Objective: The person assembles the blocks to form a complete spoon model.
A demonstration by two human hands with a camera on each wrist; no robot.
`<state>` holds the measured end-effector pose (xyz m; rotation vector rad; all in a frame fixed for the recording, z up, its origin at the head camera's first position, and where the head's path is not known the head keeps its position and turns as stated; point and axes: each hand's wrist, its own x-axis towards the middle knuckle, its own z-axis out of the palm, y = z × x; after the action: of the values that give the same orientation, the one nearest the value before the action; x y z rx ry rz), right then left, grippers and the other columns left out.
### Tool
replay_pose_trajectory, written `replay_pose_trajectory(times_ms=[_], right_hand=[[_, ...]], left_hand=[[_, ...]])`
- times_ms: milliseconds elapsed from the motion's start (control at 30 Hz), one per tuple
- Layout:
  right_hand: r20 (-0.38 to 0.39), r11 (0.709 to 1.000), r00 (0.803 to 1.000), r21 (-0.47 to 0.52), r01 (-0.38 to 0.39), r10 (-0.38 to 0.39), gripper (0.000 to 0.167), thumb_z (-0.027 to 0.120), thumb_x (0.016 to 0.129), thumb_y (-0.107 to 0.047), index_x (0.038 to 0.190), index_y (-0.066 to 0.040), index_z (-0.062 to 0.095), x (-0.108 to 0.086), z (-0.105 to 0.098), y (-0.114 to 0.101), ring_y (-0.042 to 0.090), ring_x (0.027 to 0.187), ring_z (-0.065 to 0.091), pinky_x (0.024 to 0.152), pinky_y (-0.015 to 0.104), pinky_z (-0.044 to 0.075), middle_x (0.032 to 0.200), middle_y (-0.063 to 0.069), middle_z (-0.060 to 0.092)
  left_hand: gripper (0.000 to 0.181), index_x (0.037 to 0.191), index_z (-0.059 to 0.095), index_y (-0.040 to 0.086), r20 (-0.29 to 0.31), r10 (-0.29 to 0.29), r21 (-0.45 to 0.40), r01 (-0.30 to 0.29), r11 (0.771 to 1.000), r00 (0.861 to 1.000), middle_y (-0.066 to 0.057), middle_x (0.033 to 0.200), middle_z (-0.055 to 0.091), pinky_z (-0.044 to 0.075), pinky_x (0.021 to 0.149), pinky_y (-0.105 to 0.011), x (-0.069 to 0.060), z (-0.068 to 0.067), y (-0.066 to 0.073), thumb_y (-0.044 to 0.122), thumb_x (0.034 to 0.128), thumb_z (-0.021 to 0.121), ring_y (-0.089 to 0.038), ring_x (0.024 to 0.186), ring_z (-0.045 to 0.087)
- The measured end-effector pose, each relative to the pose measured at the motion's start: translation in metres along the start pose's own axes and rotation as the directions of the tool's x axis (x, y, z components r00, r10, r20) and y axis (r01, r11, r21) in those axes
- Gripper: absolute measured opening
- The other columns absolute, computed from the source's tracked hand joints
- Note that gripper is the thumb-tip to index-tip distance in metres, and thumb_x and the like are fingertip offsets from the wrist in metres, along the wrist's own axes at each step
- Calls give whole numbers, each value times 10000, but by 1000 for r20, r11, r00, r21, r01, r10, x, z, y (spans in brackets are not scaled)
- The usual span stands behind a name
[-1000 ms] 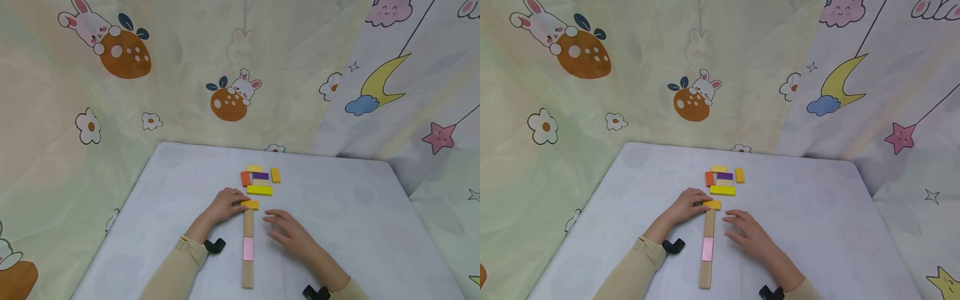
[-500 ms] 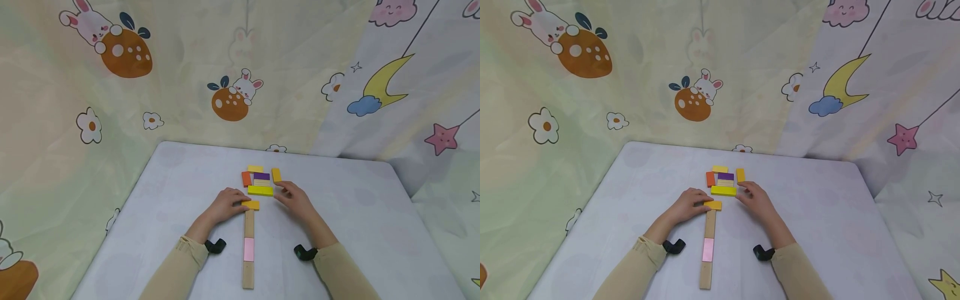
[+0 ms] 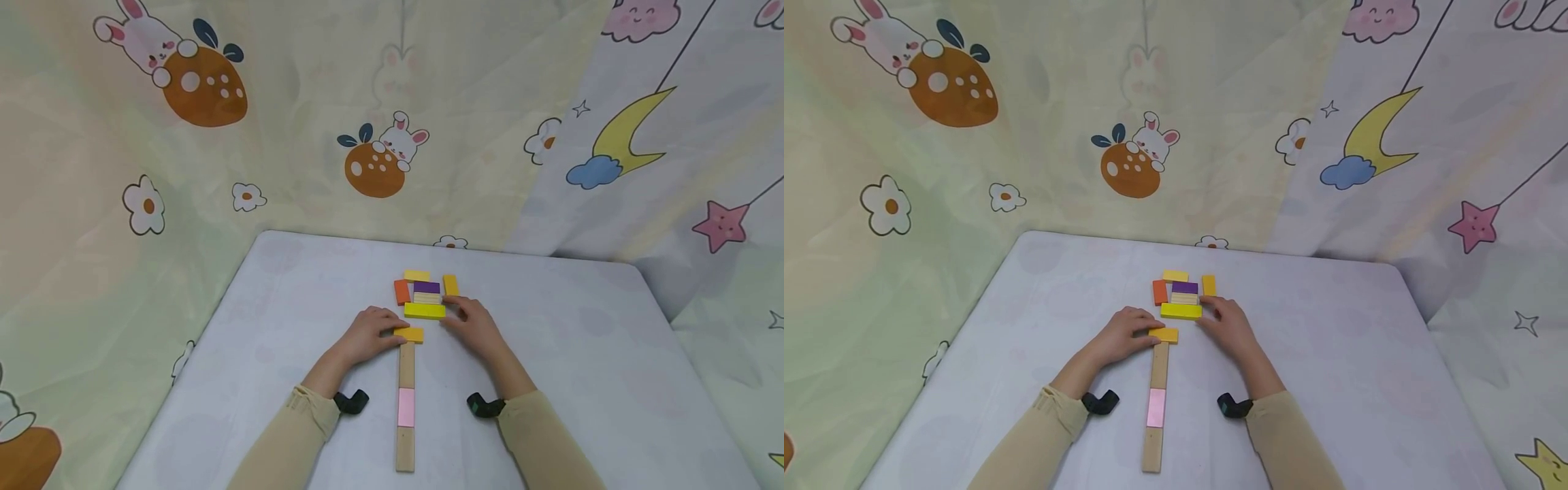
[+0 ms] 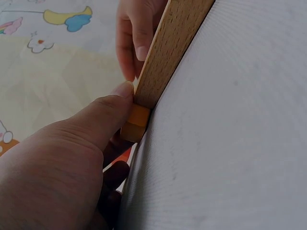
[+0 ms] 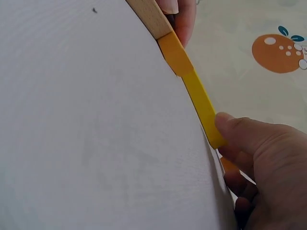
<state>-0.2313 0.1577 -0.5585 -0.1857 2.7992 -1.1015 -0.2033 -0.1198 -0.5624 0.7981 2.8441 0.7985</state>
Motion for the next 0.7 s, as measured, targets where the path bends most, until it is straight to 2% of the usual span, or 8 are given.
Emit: replay_pose_trajectory(times_ms=[233, 333, 500, 700], right_hand=[[-49, 997, 998, -71, 38, -42, 542, 734, 893, -335, 1396, -261, 547, -2, 6, -2, 211, 957, 495, 864, 361, 476, 1158, -4, 619], [-56, 995, 997, -87, 55, -60, 497, 735, 893, -332, 1356, -256, 572, -3, 7, -1, 211, 946, 486, 848, 358, 460, 1141, -6, 623], [-49, 991, 994, -103, 88, -94, 403, 729, 900, -317, 1285, -251, 631, -5, 6, -1, 246, 1041, 513, 952, 439, 472, 1250, 32, 632], [-46, 988, 992, -104, 110, -115, 367, 715, 913, -307, 1267, -227, 663, -5, 7, 0, 295, 1244, 514, 1097, 520, 410, 1365, 54, 602]], left_hand=[[383, 1278, 657, 362, -3, 14, 5, -14, 1000, 1000, 108, 1207, 645, 403, 1076, -405, 1, 1, -2, 529, 937, 604, -149, 1171, 513], [382, 1282, 654, 361, -1, 17, 9, -17, 1000, 1000, 109, 1208, 644, 402, 1075, -403, 1, 1, -2, 525, 942, 600, -147, 1171, 513], [395, 1291, 647, 363, 2, 9, 10, -9, 1000, 1000, 109, 1218, 644, 401, 1079, -402, 1, 0, -2, 536, 939, 598, -148, 1175, 512], [410, 1284, 640, 339, -6, 6, -26, -6, 1000, 1000, 125, 1255, 641, 386, 1101, -408, 2, 1, -3, 533, 924, 620, -143, 1210, 509]])
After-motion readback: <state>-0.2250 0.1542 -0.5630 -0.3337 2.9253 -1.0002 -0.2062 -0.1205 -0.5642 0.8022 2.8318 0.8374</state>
